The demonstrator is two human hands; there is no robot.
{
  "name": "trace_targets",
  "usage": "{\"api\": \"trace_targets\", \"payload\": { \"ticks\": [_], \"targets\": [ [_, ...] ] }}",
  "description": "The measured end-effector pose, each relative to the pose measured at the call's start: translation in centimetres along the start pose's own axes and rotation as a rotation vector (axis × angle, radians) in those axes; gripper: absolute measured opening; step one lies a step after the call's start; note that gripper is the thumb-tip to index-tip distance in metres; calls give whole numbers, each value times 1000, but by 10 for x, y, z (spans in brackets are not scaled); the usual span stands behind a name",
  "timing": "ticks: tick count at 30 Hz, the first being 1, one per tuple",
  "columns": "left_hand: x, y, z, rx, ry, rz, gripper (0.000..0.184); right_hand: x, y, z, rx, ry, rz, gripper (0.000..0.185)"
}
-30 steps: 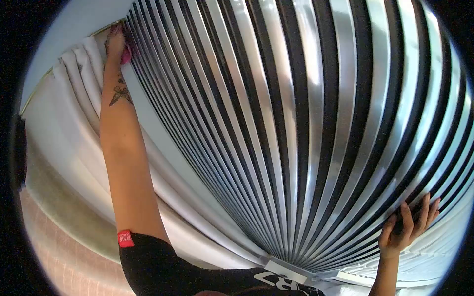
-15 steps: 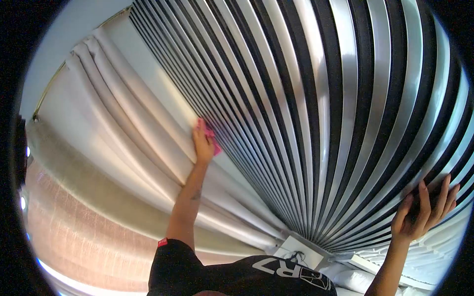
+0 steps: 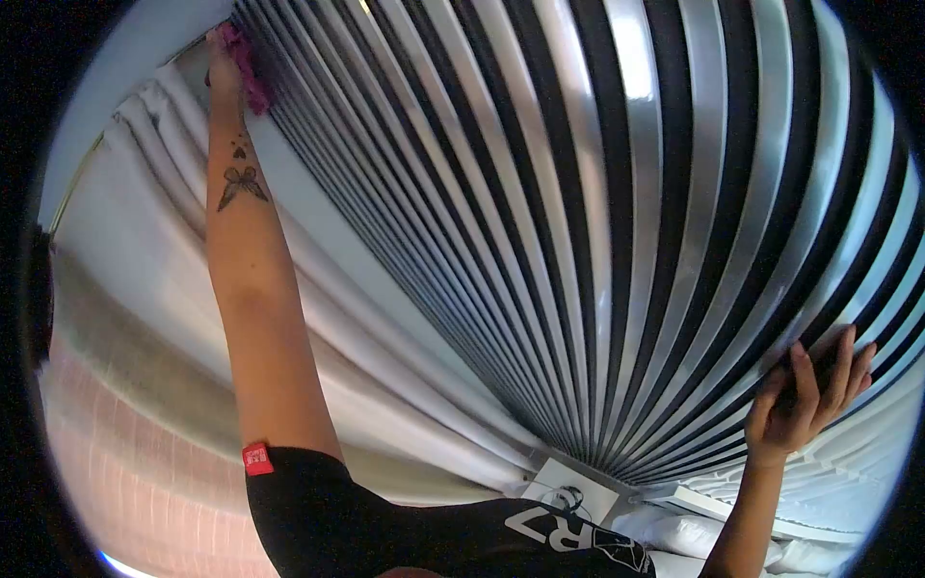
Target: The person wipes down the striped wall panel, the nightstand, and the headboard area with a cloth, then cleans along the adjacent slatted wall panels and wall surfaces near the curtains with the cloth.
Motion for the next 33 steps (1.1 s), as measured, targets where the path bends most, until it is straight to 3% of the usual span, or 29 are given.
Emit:
{"api": "trace_targets", "payload": {
  "ticks": [2, 4, 6, 8, 15, 17, 20, 22, 25, 26, 27, 30, 32, 33],
  "targets": [
    [-21, 1, -7, -51, 105, -44, 55, 0, -1, -2, -22, 11, 12, 25],
    [-24, 26, -5, -402, -368, 104, 52, 0, 0, -1, -30, 17, 13, 24],
    [-10, 49, -33, -591, -660, 163, 48, -1, 1, -2, -60, 12, 21, 23],
    [-13, 110, -52, -538, -822, 265, 46, -1, 1, -1, -70, 7, 25, 23],
    [4, 341, -146, -269, -785, 173, 39, 2, -2, -3, -66, -38, 31, 23],
    [1, 391, -157, -163, -581, 189, 39, 3, -4, -3, -68, -44, 39, 25],
    [7, 368, -149, -42, -514, 191, 39, 3, -4, -3, -60, -46, 42, 27],
    [7, 310, -136, -46, -295, 235, 40, 3, -3, -2, -45, -38, 38, 28],
    [2, 200, -87, -141, -515, 162, 44, 2, -1, -2, -64, -41, 33, 28],
    [-3, 166, -69, -73, -597, 223, 49, 2, 0, -1, -69, -35, 37, 27],
    [1, 125, -67, -153, -600, 82, 54, 1, 1, -1, -72, -28, 38, 27],
    [-14, 62, -14, -78, -614, 178, 60, 0, 1, 0, -74, -37, 36, 28],
    [-15, 42, -22, -47, -643, 199, 62, 0, 0, -1, -76, -32, 38, 28],
    [-17, 43, -26, -125, -688, 239, 60, 0, 1, -1, -80, -41, 39, 29]
  ]
}}
Point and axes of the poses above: each hand's wrist, its own y-axis away from the middle knuckle, its own x-axis out of the back of the hand, z = x × y, the point moved 3 cm from there along -y, towards the middle knuckle, and after that the axes turned 4 degrees about -z, right-handed, at the moved point
